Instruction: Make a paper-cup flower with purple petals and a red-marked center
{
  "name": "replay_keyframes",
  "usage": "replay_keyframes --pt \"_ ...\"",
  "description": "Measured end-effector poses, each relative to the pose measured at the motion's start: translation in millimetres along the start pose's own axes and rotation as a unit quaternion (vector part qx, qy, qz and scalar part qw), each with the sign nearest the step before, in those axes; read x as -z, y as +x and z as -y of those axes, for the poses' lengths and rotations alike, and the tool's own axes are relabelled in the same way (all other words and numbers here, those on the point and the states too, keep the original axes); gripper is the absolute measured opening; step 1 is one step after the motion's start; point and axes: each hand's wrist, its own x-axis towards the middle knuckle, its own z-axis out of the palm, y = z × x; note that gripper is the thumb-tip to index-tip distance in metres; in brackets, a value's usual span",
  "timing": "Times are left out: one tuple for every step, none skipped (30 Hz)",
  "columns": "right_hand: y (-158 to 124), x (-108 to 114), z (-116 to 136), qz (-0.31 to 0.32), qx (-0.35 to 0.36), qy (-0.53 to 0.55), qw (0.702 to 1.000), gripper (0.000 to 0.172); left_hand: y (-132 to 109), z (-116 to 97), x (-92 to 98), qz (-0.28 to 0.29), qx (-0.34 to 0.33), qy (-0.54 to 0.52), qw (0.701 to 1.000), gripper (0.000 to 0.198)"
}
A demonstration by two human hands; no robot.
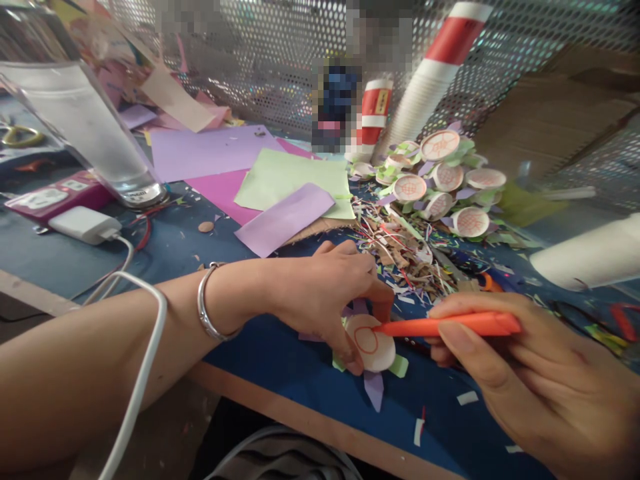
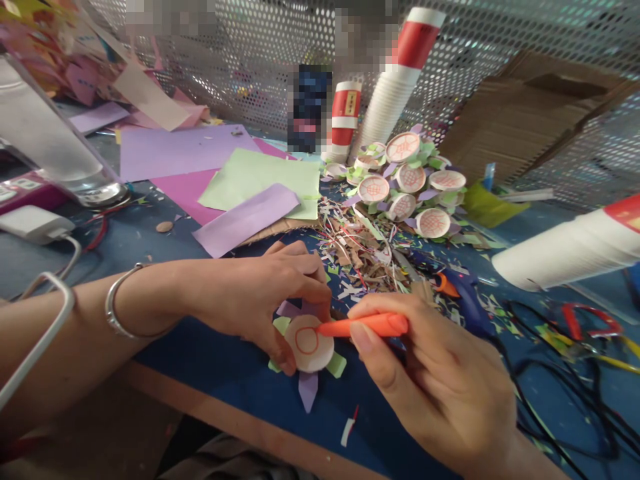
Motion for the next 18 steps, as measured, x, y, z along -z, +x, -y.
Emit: replay_keyframes --pt "-0.2 -0.2 -0.3 0.000 0.000 0.002 1.000 0.011 -0.1 0.0 -0.1 -0.001 0.000 0.000 1.000 0.049" --pt "-0.4 -0.3 -0.7 0.000 0.000 0.003 1.000 0.011 -0.2 0.0 -0.1 -0.003 -0.001 -0.001 1.000 0.048" --pt "-0.5 -0.5 -1.1 0.001 -0.001 0.003 1.000 0.011 -0.3 0.1 -0.2 -0.003 -0.002 -0.002 1.000 0.048" --pt "-0.6 -0.6 -1.4 0.000 -0.001 0.004 1.000 0.011 -0.4 0.1 -0.2 -0.004 -0.002 -0.003 1.000 0.048" --pt "-0.7 -0.7 -1.7 0.000 0.000 0.005 1.000 0.010 -0.4 0.2 -0.2 -0.003 -0.002 -0.002 1.000 0.048" --pt "-0.8 -0.8 -1.8 0.001 0.000 0.007 1.000 0.010 -0.4 0.3 -0.3 -0.001 -0.002 -0.001 1.000 0.048" --pt "-0.9 -0.7 -1.7 0.001 0.000 0.008 1.000 0.010 -0.3 0.5 -0.3 -0.001 -0.002 0.000 1.000 0.048" --pt "-1.0 -0.4 -1.5 0.000 0.001 0.009 1.000 0.010 -0.1 0.6 -0.5 -0.001 -0.002 0.003 1.000 0.048" --pt "-1.2 -0.1 -0.9 0.000 0.001 0.010 1.000 0.010 0.1 0.8 -0.7 -0.002 -0.003 0.004 1.000 0.048" --pt "-1.5 0.4 -0.1 0.000 0.001 0.010 1.000 0.010 0.4 1.0 -1.0 -0.004 -0.005 0.005 1.000 0.048" --pt "-1.7 0.9 1.0 -0.001 0.000 0.009 1.000 0.009 0.7 1.2 -1.3 -0.005 -0.007 0.005 1.000 0.048" --pt "-2.0 1.4 2.2 -0.001 0.001 0.012 1.000 0.008 1.0 1.4 -1.6 -0.006 -0.009 0.004 1.000 0.048" --pt "-2.3 1.8 3.5 0.001 0.001 0.017 1.000 0.007 1.2 1.6 -1.9 -0.007 -0.011 0.004 1.000 0.048" --pt "-2.6 2.1 4.7 0.005 0.001 0.024 1.000 0.007 1.3 1.8 -2.2 -0.007 -0.013 0.003 1.000 0.049" --pt "-2.8 2.2 5.8 0.007 0.000 0.032 0.999 0.007 1.3 1.9 -2.4 -0.008 -0.015 0.001 1.000 0.048" --pt "-2.9 2.1 6.5 0.009 0.000 0.042 0.999 0.007 1.3 2.0 -2.6 -0.008 -0.017 -0.001 1.000 0.048" --pt "-3.0 1.8 7.0 0.010 0.001 0.051 0.999 0.008 1.1 2.1 -2.7 -0.009 -0.019 -0.004 1.000 0.048" --pt "-3.1 1.4 7.1 0.010 0.002 0.058 0.998 0.008 0.9 2.2 -2.7 -0.011 -0.021 -0.006 1.000 0.047"
